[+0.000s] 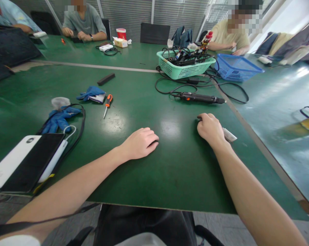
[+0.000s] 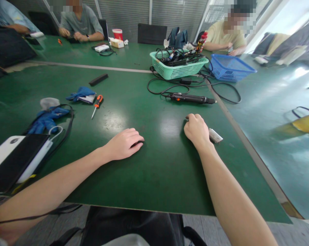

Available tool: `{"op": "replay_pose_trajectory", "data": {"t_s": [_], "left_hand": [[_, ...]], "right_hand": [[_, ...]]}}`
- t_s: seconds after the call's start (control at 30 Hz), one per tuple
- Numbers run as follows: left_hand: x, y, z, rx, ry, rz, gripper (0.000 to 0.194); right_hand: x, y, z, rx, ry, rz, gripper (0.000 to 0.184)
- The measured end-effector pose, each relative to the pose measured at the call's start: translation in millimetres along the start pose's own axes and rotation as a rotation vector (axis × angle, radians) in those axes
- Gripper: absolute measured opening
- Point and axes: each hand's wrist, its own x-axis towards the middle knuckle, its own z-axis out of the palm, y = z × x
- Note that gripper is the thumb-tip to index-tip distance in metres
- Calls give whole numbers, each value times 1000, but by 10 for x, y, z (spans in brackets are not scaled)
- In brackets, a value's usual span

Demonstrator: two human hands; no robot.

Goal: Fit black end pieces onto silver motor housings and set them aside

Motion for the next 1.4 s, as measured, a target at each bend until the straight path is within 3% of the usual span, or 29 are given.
{"op": "replay_pose_trajectory", "data": {"t_s": [0.2, 0.33, 0.5, 0.63, 0.77, 0.9, 1.03, 1.23, 1.4], "left_hand": [[2, 4, -7, -12, 1, -3, 26], [-2, -1, -8, -8, 0, -1, 26], [-8, 0, -10, -3, -5, -3, 25], [-8, 4, -10, 1, -9, -7, 24], [-10, 3, -8, -3, -8, -11, 24], [-8, 6, -8, 1, -11, -8, 24], [-6, 5, -6, 8, -1, -15, 24], [8, 0, -8, 31, 25, -47, 23], [21, 16, -15, 35, 48, -60, 22]], "right_hand": [[-8, -33, -64, -3, 19, 20, 40], [-53, -46, -202, -140, 19, 262, 53], [-174, -79, -340, -194, -278, 485, 85], [-251, -106, -377, -193, -390, 487, 82], [-298, -55, -391, -234, -441, 386, 65], [-329, -79, -412, -251, -348, 301, 54], [-376, -296, -416, -212, -246, 168, 47], [-503, -716, -338, -28, -84, -250, 25], [-581, -927, -297, 166, -93, -588, 25]]}}
